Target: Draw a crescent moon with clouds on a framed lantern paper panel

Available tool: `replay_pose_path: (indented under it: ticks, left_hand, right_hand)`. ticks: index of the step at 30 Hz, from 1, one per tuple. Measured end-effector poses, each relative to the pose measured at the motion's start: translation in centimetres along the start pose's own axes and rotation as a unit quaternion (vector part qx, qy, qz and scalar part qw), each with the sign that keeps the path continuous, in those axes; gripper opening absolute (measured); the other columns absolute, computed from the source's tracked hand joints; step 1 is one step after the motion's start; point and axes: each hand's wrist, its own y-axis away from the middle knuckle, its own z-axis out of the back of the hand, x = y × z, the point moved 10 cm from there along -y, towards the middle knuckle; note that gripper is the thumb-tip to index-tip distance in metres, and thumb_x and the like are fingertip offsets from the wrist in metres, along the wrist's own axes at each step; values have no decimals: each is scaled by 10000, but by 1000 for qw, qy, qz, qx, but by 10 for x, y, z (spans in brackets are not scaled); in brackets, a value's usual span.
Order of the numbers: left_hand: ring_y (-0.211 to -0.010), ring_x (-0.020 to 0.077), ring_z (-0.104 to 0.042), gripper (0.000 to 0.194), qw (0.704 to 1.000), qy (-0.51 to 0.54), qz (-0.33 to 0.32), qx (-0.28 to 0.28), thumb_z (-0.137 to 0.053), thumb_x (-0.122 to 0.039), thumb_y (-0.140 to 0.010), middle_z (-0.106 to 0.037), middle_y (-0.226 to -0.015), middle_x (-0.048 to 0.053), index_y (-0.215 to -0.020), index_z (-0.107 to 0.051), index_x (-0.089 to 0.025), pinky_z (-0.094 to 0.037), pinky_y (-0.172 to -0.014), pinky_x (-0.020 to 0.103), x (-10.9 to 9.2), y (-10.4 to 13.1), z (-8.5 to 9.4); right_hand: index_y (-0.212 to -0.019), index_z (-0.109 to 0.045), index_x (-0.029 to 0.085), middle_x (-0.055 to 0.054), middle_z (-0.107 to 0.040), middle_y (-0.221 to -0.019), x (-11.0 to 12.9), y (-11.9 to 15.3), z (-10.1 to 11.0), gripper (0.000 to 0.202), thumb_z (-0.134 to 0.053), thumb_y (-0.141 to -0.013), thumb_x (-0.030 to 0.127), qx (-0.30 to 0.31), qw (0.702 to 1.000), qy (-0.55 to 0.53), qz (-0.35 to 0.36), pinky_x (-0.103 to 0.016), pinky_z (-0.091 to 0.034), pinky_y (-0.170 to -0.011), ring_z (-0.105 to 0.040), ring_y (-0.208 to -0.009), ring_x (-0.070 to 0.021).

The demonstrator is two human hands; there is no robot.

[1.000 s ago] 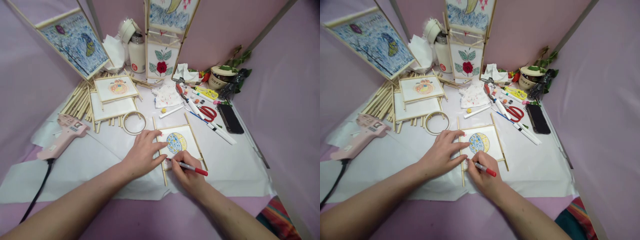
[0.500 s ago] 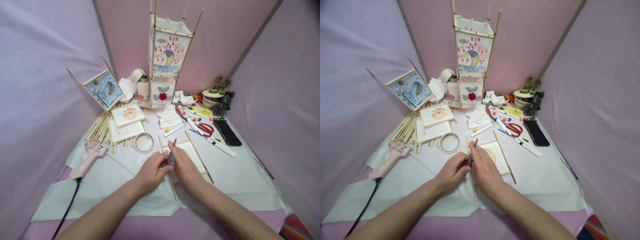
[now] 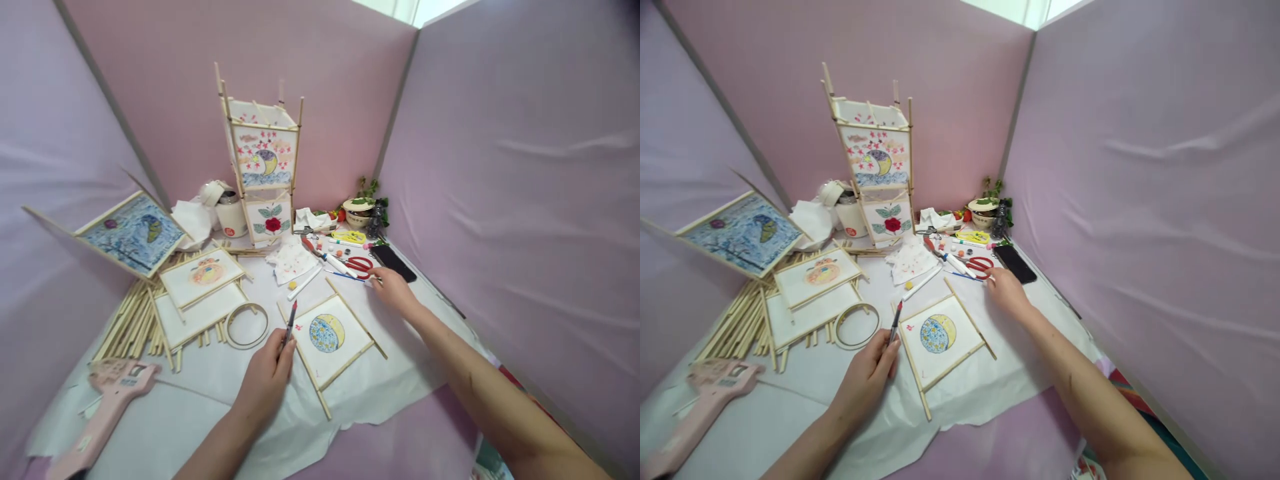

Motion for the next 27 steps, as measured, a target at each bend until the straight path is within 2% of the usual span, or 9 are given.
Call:
replay_pose_path:
  ticks: [2, 5, 7, 10, 14, 16, 18, 24, 27]
  left_hand:
    - [-628, 186, -519, 303, 1000, -11, -3, 4, -356, -480, -975, -533, -647, -37, -859, -482, -230, -367, -628, 290, -1, 0, -1]
    - [-674, 205, -550, 296, 999, -29, -10, 11, -362, -476, -968, -567, -674, -19, -885, -499, -227, -378, -645, 298, -4, 0, -2]
    - [-704, 215, -564, 297, 999, -39, -12, 15, -359, -473, -967, -580, -689, -11, -902, -508, -225, -383, -656, 304, -6, 0, -3]
    - [-725, 217, -567, 301, 998, -51, -17, 19, -353, -465, -970, -593, -719, 2, -901, -514, -221, -385, -662, 307, -9, 1, -5]
    - [-713, 210, -556, 298, 998, -56, -20, 15, -347, -455, -974, -597, -738, 6, -899, -516, -220, -385, -665, 307, -10, 3, -5]
    - [-720, 211, -557, 292, 998, -57, -21, 16, -350, -451, -975, -600, -748, 6, -903, -517, -223, -387, -673, 309, -10, 3, -5]
    - [-732, 213, -558, 282, 998, -57, -25, 18, -354, -445, -975, -605, -764, 8, -906, -516, -225, -387, -678, 309, -10, 3, -6]
    - [-744, 213, -553, 268, 998, -53, -32, 24, -353, -421, -978, -604, -786, 15, -912, -520, -222, -388, -684, 306, -9, 2, -6]
    - [-772, 215, -558, 249, 997, -56, -45, 30, -358, -392, -976, -610, -819, 25, -900, -522, -221, -393, -702, 306, -12, 3, -6]
  right_hand:
    - [-1180, -632, 93, -155, -619, -1265, -31, 6, 9, 337, -432, -917, 159, -15, 999, 19, -32, -343, -380, -1019, -555, -1167, -246]
    - [-1138, -661, 92, -168, -620, -1256, -54, 26, 5, 314, -460, -910, 169, -8, 999, 31, -41, -351, -366, -1030, -551, -1162, -266]
    - [-1166, -654, 105, -156, -593, -1302, -57, 40, -2, 325, -474, -906, 182, -12, 998, 52, -19, -359, -356, -1044, -513, -1204, -280]
    - [-1146, -663, 118, -130, -651, -1203, -58, 53, -11, 334, -422, -931, 206, -14, 997, 69, 3, -354, -397, -994, -558, -1117, -272]
    - [-1158, -654, 119, -138, -642, -1212, -50, 46, 1, 342, -471, -921, 283, -36, 997, 72, -3, -363, -409, -962, -568, -1093, -283]
    - [-1205, -626, 109, -148, -619, -1252, -32, 29, 15, 374, -473, -926, 306, -57, 997, 54, 3, -350, -397, -977, -553, -1135, -277]
    - [-1193, -628, 111, -148, -635, -1226, -3, 0, 19, 365, -435, -949, 302, -34, 999, 29, 18, -321, -396, -967, -562, -1137, -255]
    - [-1051, -663, 101, -139, -680, -1089, 103, -107, -17, 331, -386, -992, 273, 76, 996, 36, 41, -271, -443, -874, -614, -1025, -205]
    - [-1143, -610, 88, -151, -627, -1150, 135, -133, -45, 324, -527, -951, 336, 124, 990, 60, 24, -351, -507, -863, -616, -1014, -219]
